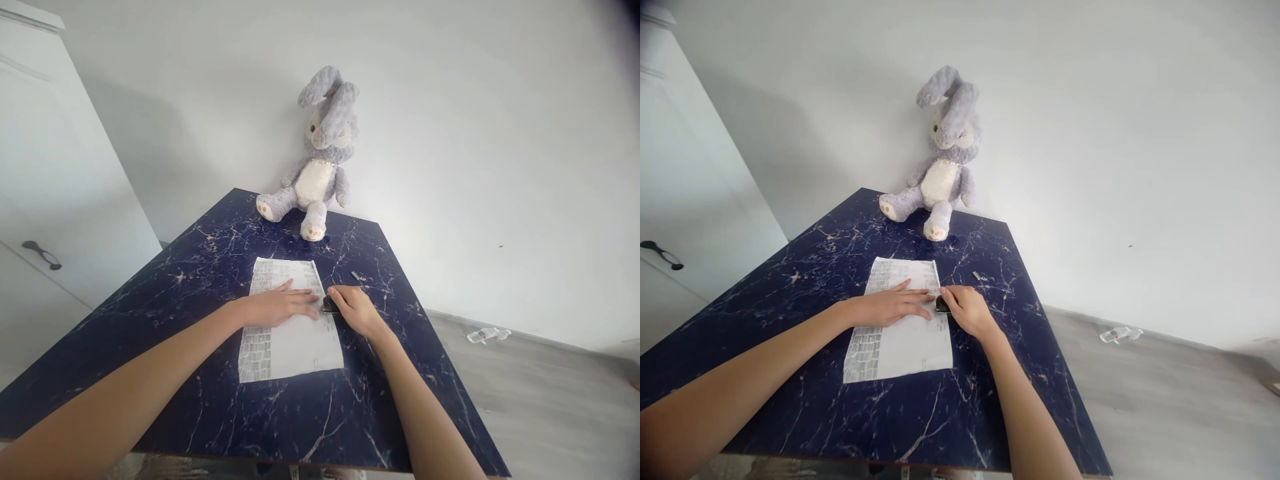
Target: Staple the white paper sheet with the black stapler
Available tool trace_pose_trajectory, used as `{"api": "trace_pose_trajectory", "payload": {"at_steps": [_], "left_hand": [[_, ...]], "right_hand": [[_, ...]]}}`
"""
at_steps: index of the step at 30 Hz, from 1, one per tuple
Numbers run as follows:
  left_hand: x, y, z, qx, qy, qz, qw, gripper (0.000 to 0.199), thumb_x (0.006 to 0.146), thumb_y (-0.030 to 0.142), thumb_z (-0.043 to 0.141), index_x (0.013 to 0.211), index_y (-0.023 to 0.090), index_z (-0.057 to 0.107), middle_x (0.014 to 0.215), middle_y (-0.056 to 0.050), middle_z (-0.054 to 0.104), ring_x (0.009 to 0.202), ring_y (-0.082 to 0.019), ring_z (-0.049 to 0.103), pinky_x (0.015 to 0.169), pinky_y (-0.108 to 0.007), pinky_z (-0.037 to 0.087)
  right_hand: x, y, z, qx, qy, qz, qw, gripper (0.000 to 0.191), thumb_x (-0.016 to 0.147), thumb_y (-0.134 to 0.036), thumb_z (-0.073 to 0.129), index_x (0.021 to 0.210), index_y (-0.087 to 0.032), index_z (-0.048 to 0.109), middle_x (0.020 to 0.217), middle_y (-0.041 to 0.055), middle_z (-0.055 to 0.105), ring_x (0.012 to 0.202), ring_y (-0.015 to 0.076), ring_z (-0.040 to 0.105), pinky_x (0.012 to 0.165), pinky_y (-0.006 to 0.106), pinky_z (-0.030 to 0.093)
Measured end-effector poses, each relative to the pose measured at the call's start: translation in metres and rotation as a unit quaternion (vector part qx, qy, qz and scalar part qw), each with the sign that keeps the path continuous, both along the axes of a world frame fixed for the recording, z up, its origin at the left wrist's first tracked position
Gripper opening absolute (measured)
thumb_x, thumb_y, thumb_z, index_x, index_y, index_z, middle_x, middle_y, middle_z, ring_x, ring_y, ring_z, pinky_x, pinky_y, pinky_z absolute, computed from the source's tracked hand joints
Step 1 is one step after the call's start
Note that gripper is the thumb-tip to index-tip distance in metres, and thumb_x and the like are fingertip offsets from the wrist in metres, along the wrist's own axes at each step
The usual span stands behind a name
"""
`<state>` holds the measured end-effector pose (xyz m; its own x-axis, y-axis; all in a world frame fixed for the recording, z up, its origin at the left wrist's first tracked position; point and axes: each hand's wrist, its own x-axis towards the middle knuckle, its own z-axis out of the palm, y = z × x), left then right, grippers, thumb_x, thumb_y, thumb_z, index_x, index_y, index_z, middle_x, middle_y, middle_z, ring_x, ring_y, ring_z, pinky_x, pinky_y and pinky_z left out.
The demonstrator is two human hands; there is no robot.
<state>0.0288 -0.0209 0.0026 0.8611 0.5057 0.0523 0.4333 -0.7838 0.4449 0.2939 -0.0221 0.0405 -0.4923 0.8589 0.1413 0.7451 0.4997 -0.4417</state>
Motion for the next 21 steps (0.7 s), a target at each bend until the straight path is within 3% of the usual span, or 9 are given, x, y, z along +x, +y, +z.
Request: {"api": "trace_pose_trajectory", "payload": {"at_steps": [7, 15, 21], "left_hand": [[-0.001, 0.002, -0.005, -0.015, 0.006, -0.022, 1.000, 0.086, 0.089, -0.007, 0.033, 0.147, 0.056, 0.038, 0.165, 0.016, 0.011, 0.154, -0.019, 0.013, 0.124, -0.056, -0.009], [-0.003, 0.000, 0.004, -0.041, 0.013, -0.015, 0.999, 0.089, 0.086, -0.009, 0.031, 0.145, 0.057, 0.041, 0.164, 0.019, 0.011, 0.155, -0.018, 0.012, 0.124, -0.057, -0.009], [-0.004, -0.002, 0.005, -0.038, 0.011, -0.017, 0.999, 0.092, 0.084, -0.011, 0.031, 0.146, 0.056, 0.039, 0.165, 0.018, 0.010, 0.154, -0.017, 0.012, 0.124, -0.057, -0.010]], "right_hand": [[-0.014, 0.000, -0.013, 0.031, 0.001, -0.088, 0.996, 0.049, 0.105, -0.039, 0.032, 0.066, -0.021, 0.056, 0.065, 0.0026, 0.062, 0.058, 0.0154, 0.052, 0.057, 0.027, 0.027], [-0.015, 0.000, -0.014, 0.043, 0.005, -0.100, 0.994, 0.047, 0.104, -0.033, 0.035, 0.062, -0.021, 0.053, 0.063, 0.0027, 0.062, 0.055, 0.0154, 0.051, 0.057, 0.027, 0.027], [-0.016, 0.000, -0.015, 0.053, -0.028, -0.090, 0.994, 0.045, 0.107, -0.034, 0.031, 0.070, -0.022, 0.056, 0.071, 0.0032, 0.065, 0.063, 0.0163, 0.057, 0.059, 0.027, 0.028]]}}
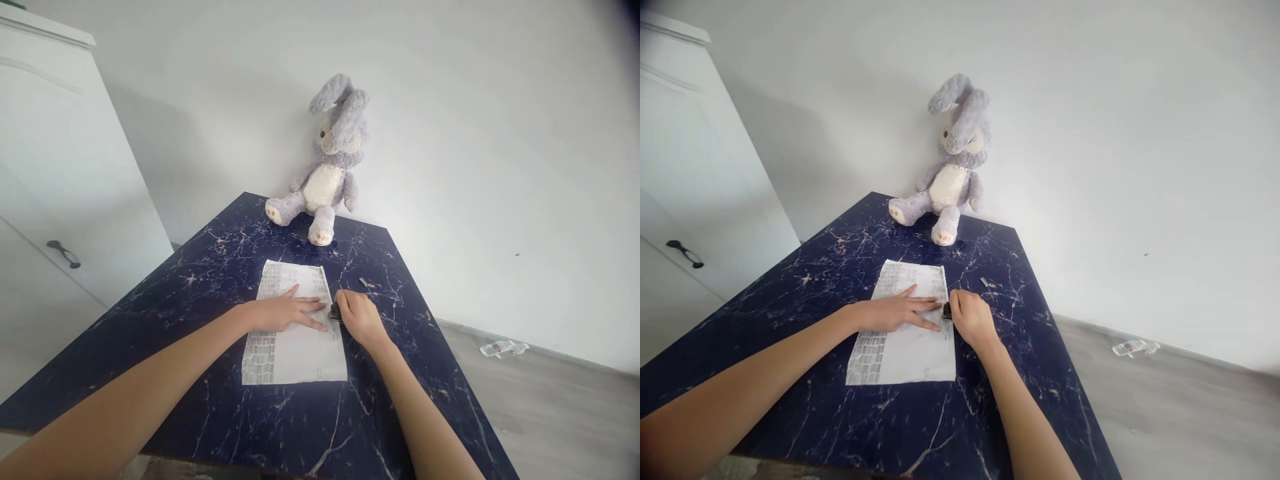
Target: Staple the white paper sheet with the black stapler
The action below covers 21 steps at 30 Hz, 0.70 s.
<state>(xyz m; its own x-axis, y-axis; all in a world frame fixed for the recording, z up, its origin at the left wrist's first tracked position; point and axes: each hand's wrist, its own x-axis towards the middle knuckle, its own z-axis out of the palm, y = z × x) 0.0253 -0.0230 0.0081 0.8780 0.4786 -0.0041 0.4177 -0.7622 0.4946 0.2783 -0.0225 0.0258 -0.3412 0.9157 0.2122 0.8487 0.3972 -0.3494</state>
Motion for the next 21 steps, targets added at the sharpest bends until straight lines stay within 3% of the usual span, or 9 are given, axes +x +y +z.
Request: {"api": "trace_pose_trajectory", "payload": {"at_steps": [8, 14, 18, 21], "left_hand": [[-0.001, 0.000, 0.000, -0.005, -0.014, 0.011, 1.000, 0.089, 0.083, -0.010, 0.033, 0.144, 0.055, 0.044, 0.164, 0.017, 0.014, 0.154, -0.018, 0.015, 0.124, -0.055, -0.009], [-0.002, 0.002, -0.004, -0.023, -0.029, 0.015, 0.999, 0.088, 0.084, -0.010, 0.035, 0.142, 0.055, 0.047, 0.164, 0.018, 0.016, 0.153, -0.019, 0.018, 0.123, -0.056, -0.011], [-0.001, 0.001, -0.001, -0.020, -0.021, 0.016, 0.999, 0.085, 0.086, -0.008, 0.037, 0.143, 0.054, 0.046, 0.164, 0.016, 0.016, 0.154, -0.019, 0.019, 0.124, -0.056, -0.010], [-0.002, 0.000, 0.002, -0.010, -0.020, 0.013, 1.000, 0.082, 0.089, -0.005, 0.036, 0.143, 0.056, 0.045, 0.164, 0.017, 0.015, 0.154, -0.020, 0.018, 0.124, -0.056, -0.007]], "right_hand": [[-0.005, -0.003, 0.003, 0.058, -0.139, 0.046, 0.988, 0.040, 0.107, -0.028, 0.033, 0.081, -0.021, 0.062, 0.084, 0.0051, 0.070, 0.069, 0.0164, 0.062, 0.063, 0.029, 0.031], [-0.016, -0.007, -0.005, 0.108, -0.207, 0.071, 0.970, 0.038, 0.105, -0.026, 0.036, 0.088, -0.016, 0.068, 0.087, 0.0135, 0.071, 0.080, 0.0234, 0.065, 0.071, 0.033, 0.037], [-0.018, -0.007, -0.004, 0.091, -0.200, 0.065, 0.973, 0.036, 0.104, -0.027, 0.038, 0.087, -0.016, 0.068, 0.088, 0.0142, 0.070, 0.083, 0.0250, 0.065, 0.071, 0.032, 0.038], [-0.004, -0.006, 0.006, 0.022, -0.117, 0.075, 0.990, 0.044, 0.108, -0.032, 0.029, 0.085, -0.020, 0.064, 0.085, 0.0081, 0.070, 0.079, 0.0204, 0.064, 0.067, 0.029, 0.038]]}}
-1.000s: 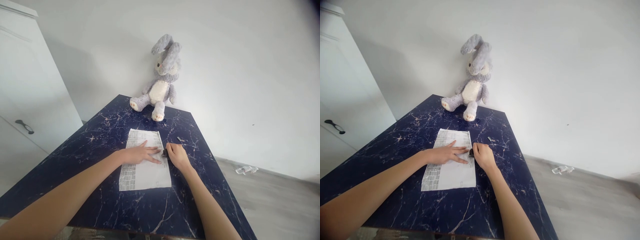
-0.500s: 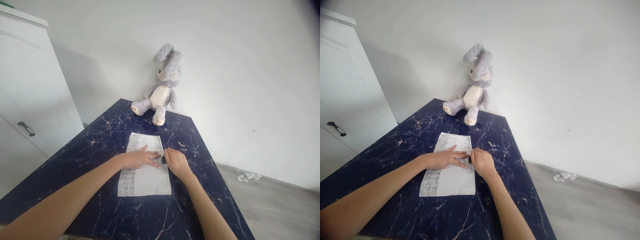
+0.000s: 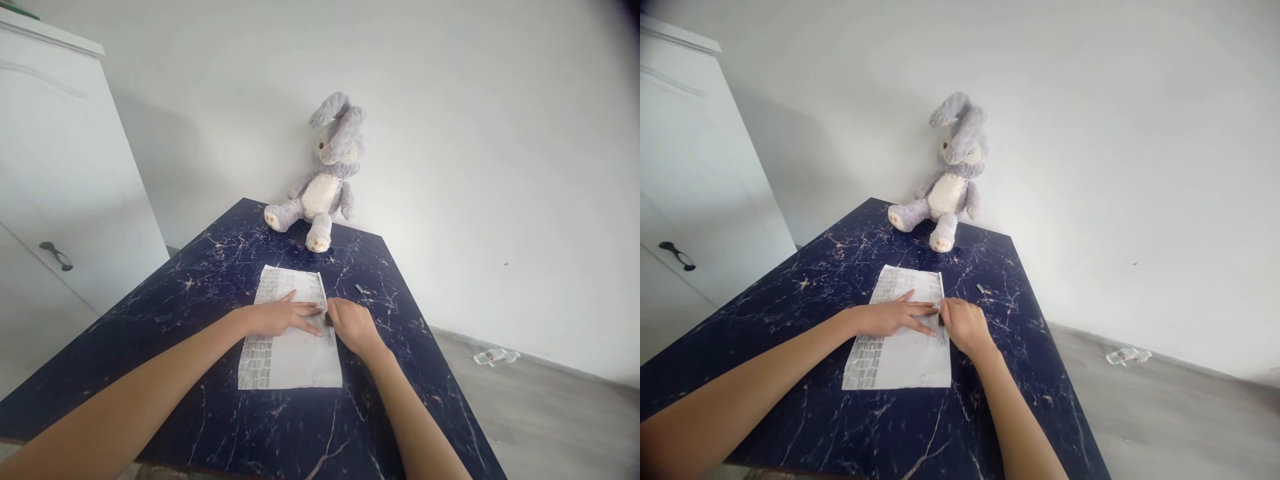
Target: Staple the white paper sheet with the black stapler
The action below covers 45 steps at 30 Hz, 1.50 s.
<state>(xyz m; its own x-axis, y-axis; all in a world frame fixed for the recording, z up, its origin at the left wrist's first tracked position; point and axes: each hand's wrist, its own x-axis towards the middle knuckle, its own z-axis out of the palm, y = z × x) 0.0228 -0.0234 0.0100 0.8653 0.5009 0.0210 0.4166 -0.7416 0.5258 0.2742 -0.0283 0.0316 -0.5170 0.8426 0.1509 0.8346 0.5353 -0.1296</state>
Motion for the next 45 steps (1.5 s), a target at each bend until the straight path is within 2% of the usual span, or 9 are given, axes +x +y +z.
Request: {"api": "trace_pose_trajectory", "payload": {"at_steps": [7, 13, 16, 19, 25, 32, 36, 40, 45], "left_hand": [[-0.003, 0.001, -0.005, 0.017, 0.003, -0.013, 1.000, 0.084, 0.087, -0.006, 0.034, 0.143, 0.056, 0.045, 0.165, 0.017, 0.015, 0.155, -0.020, 0.017, 0.125, -0.055, -0.005], [-0.006, 0.003, 0.005, -0.035, -0.125, 0.050, 0.990, 0.044, 0.099, 0.016, 0.044, 0.129, 0.039, 0.066, 0.156, 0.003, 0.046, 0.143, -0.023, 0.043, 0.121, -0.049, 0.025], [-0.016, 0.013, 0.006, -0.063, -0.301, 0.168, 0.937, 0.026, 0.099, 0.028, 0.050, 0.108, 0.023, 0.074, 0.122, -0.007, 0.069, 0.113, -0.022, 0.063, 0.101, -0.039, 0.046], [-0.030, 0.028, -0.001, -0.116, -0.458, 0.262, 0.842, 0.020, 0.092, 0.025, 0.053, 0.087, 0.017, 0.071, 0.072, -0.002, 0.062, 0.072, -0.016, 0.058, 0.075, -0.031, 0.047], [-0.042, 0.042, -0.012, -0.228, -0.582, 0.249, 0.740, 0.015, 0.086, 0.023, 0.058, 0.081, 0.017, 0.070, 0.057, 0.003, 0.041, 0.057, -0.012, 0.040, 0.058, -0.025, 0.034], [-0.035, 0.038, -0.011, -0.246, -0.572, 0.251, 0.741, 0.013, 0.082, 0.020, 0.061, 0.079, 0.015, 0.072, 0.059, 0.001, 0.045, 0.058, -0.012, 0.041, 0.058, -0.025, 0.033], [-0.031, 0.036, -0.009, -0.252, -0.572, 0.251, 0.739, 0.013, 0.081, 0.020, 0.061, 0.079, 0.013, 0.073, 0.059, 0.001, 0.047, 0.058, -0.012, 0.042, 0.058, -0.025, 0.033], [-0.036, 0.038, -0.008, -0.277, -0.589, 0.236, 0.721, 0.012, 0.081, 0.017, 0.062, 0.079, 0.012, 0.072, 0.056, 0.002, 0.043, 0.055, -0.010, 0.040, 0.056, -0.025, 0.033], [-0.058, 0.045, -0.004, -0.342, -0.678, 0.180, 0.625, 0.015, 0.081, 0.013, 0.056, 0.066, 0.014, 0.059, 0.052, 0.007, 0.027, 0.044, -0.007, 0.026, 0.051, -0.023, 0.032]], "right_hand": [[0.050, 0.007, 0.024, -0.136, 0.044, 0.128, 0.981, 0.024, 0.089, -0.041, 0.068, 0.103, -0.023, 0.060, 0.101, 0.0044, 0.068, 0.090, 0.0222, 0.062, 0.074, 0.029, 0.043], [0.075, 0.025, 0.017, -0.063, 0.143, -0.083, 0.984, 0.017, 0.088, -0.037, 0.062, 0.086, -0.021, 0.057, 0.078, 0.0036, 0.066, 0.067, 0.0209, 0.058, 0.062, 0.030, 0.040], [0.045, 0.021, 0.013, -0.023, 0.229, -0.130, 0.964, 0.017, 0.088, -0.037, 0.060, 0.091, -0.020, 0.057, 0.079, 0.0043, 0.067, 0.069, 0.0212, 0.059, 0.062, 0.030, 0.041], [-0.013, 0.007, 0.007, -0.059, 0.226, -0.082, 0.969, 0.013, 0.086, -0.030, 0.063, 0.089, -0.020, 0.056, 0.081, 0.0038, 0.067, 0.071, 0.0198, 0.059, 0.062, 0.028, 0.040], [-0.085, -0.008, -0.006, -0.111, 0.145, -0.082, 0.980, 0.016, 0.077, -0.011, 0.061, 0.084, -0.020, 0.050, 0.086, 0.0079, 0.066, 0.075, 0.0207, 0.059, 0.063, 0.027, 0.037], [0.011, -0.052, -0.018, -0.085, 0.178, -0.142, 0.970, 0.015, 0.080, -0.013, 0.058, 0.092, -0.021, 0.054, 0.088, 0.0065, 0.067, 0.080, 0.0223, 0.062, 0.069, 0.029, 0.042], [0.082, -0.069, -0.021, -0.126, 0.242, -0.177, 0.946, 0.031, 0.087, -0.042, 0.065, 0.109, -0.021, 0.059, 0.094, 0.0065, 0.069, 0.083, 0.0246, 0.065, 0.070, 0.032, 0.048], [0.113, -0.047, -0.023, -0.058, 0.327, -0.211, 0.920, 0.048, 0.099, -0.059, 0.038, 0.115, -0.020, 0.062, 0.102, 0.0100, 0.068, 0.091, 0.0258, 0.066, 0.075, 0.036, 0.054], [0.094, 0.021, -0.036, 0.031, 0.118, -0.086, 0.989, 0.048, 0.100, -0.052, 0.039, 0.131, -0.020, 0.059, 0.146, 0.0144, 0.050, 0.137, 0.0298, 0.046, 0.114, 0.046, 0.038]]}}
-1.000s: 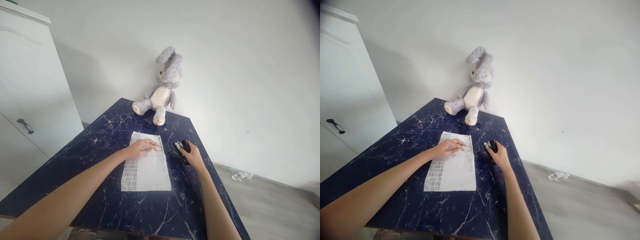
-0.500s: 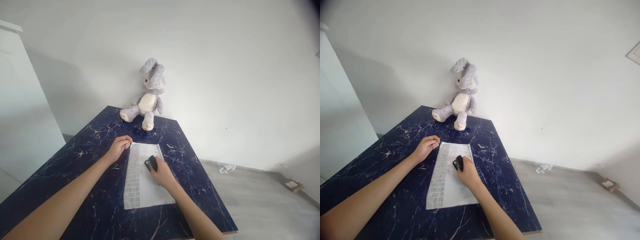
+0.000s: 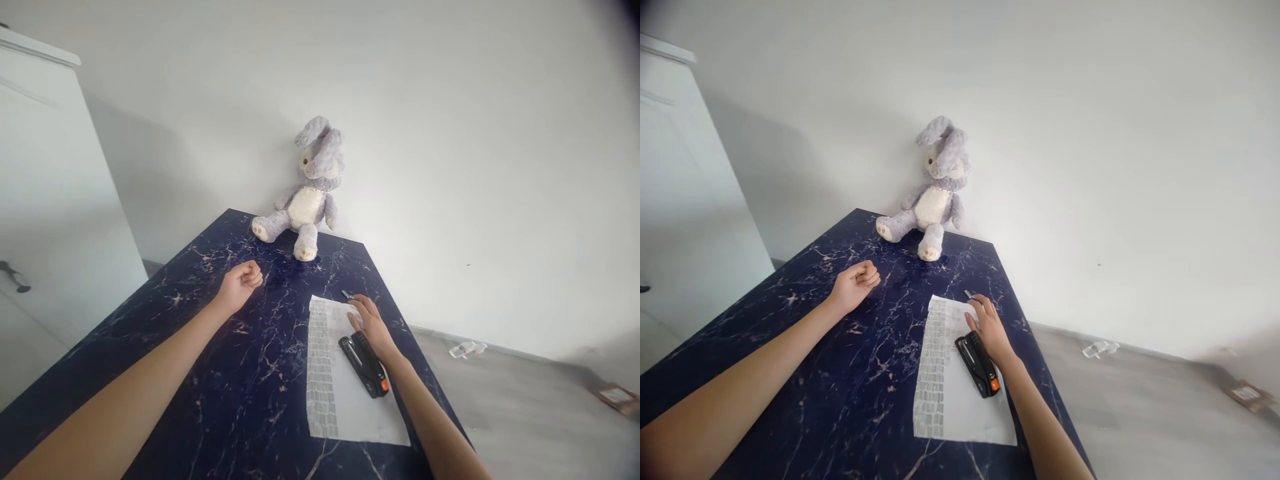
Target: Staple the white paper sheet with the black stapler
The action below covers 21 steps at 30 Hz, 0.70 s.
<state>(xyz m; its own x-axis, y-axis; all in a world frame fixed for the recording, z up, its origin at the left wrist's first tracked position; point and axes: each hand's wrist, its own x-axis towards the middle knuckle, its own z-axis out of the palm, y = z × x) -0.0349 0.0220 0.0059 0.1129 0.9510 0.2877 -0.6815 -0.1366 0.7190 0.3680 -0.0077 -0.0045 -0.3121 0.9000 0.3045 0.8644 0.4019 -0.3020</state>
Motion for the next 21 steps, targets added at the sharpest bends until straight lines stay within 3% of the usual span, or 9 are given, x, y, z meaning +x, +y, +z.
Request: {"api": "trace_pose_trajectory", "payload": {"at_steps": [4, 9, 13, 16, 18, 21], "left_hand": [[-0.017, 0.002, 0.006, -0.016, -0.095, 0.042, 0.995, 0.009, 0.084, 0.011, 0.054, 0.080, 0.015, 0.062, 0.059, 0.005, 0.037, 0.042, -0.006, 0.027, 0.046, -0.022, 0.029], [-0.027, 0.006, 0.005, -0.026, -0.147, 0.070, 0.986, 0.008, 0.084, 0.011, 0.055, 0.081, 0.017, 0.058, 0.065, 0.003, 0.044, 0.046, -0.006, 0.036, 0.047, -0.021, 0.032], [-0.035, 0.007, 0.005, -0.029, -0.169, 0.041, 0.984, 0.015, 0.079, 0.012, 0.054, 0.067, 0.017, 0.048, 0.057, 0.006, 0.029, 0.044, -0.007, 0.031, 0.045, -0.021, 0.029], [-0.058, 0.002, 0.009, -0.022, -0.175, 0.025, 0.984, 0.031, 0.081, 0.019, 0.050, 0.056, 0.020, 0.032, 0.053, 0.006, 0.016, 0.041, -0.008, 0.020, 0.042, -0.024, 0.025], [-0.081, -0.005, 0.013, 0.003, -0.189, 0.050, 0.981, 0.039, 0.084, 0.023, 0.048, 0.054, 0.020, 0.022, 0.052, 0.007, 0.008, 0.040, -0.009, 0.011, 0.041, -0.025, 0.021], [-0.112, -0.021, 0.018, 0.080, -0.226, 0.146, 0.960, 0.047, 0.088, 0.029, 0.048, 0.055, 0.018, 0.015, 0.054, 0.006, -0.003, 0.043, -0.009, -0.003, 0.040, -0.025, 0.012]], "right_hand": [[-0.026, 0.039, -0.027, -0.075, -0.155, -0.005, 0.985, 0.064, 0.102, -0.050, 0.034, 0.154, -0.014, 0.038, 0.166, 0.0142, 0.024, 0.154, 0.0313, 0.017, 0.124, 0.051, 0.019], [-0.075, 0.048, -0.041, -0.093, -0.188, -0.034, 0.977, 0.067, 0.104, -0.049, 0.026, 0.160, -0.013, 0.025, 0.169, 0.0087, 0.013, 0.156, 0.0264, 0.010, 0.125, 0.049, 0.011], [-0.148, 0.050, -0.034, -0.105, -0.174, 0.001, 0.979, 0.070, 0.103, -0.051, 0.025, 0.160, -0.010, 0.025, 0.169, 0.0094, 0.010, 0.156, 0.0266, 0.007, 0.125, 0.050, 0.008], [-0.214, 0.052, -0.029, -0.105, -0.152, 0.026, 0.982, 0.072, 0.103, -0.052, 0.025, 0.159, -0.005, 0.026, 0.168, 0.0133, 0.010, 0.157, 0.0276, 0.004, 0.124, 0.051, 0.007], [-0.258, 0.050, -0.025, -0.097, -0.136, 0.061, 0.984, 0.071, 0.104, -0.051, 0.025, 0.159, -0.006, 0.026, 0.168, 0.0135, 0.011, 0.157, 0.0265, 0.002, 0.124, 0.052, 0.006], [-0.313, 0.047, -0.019, -0.104, -0.115, 0.115, 0.981, 0.069, 0.104, -0.050, 0.024, 0.159, -0.009, 0.026, 0.168, 0.0127, 0.011, 0.157, 0.0247, 0.002, 0.124, 0.053, 0.006]]}}
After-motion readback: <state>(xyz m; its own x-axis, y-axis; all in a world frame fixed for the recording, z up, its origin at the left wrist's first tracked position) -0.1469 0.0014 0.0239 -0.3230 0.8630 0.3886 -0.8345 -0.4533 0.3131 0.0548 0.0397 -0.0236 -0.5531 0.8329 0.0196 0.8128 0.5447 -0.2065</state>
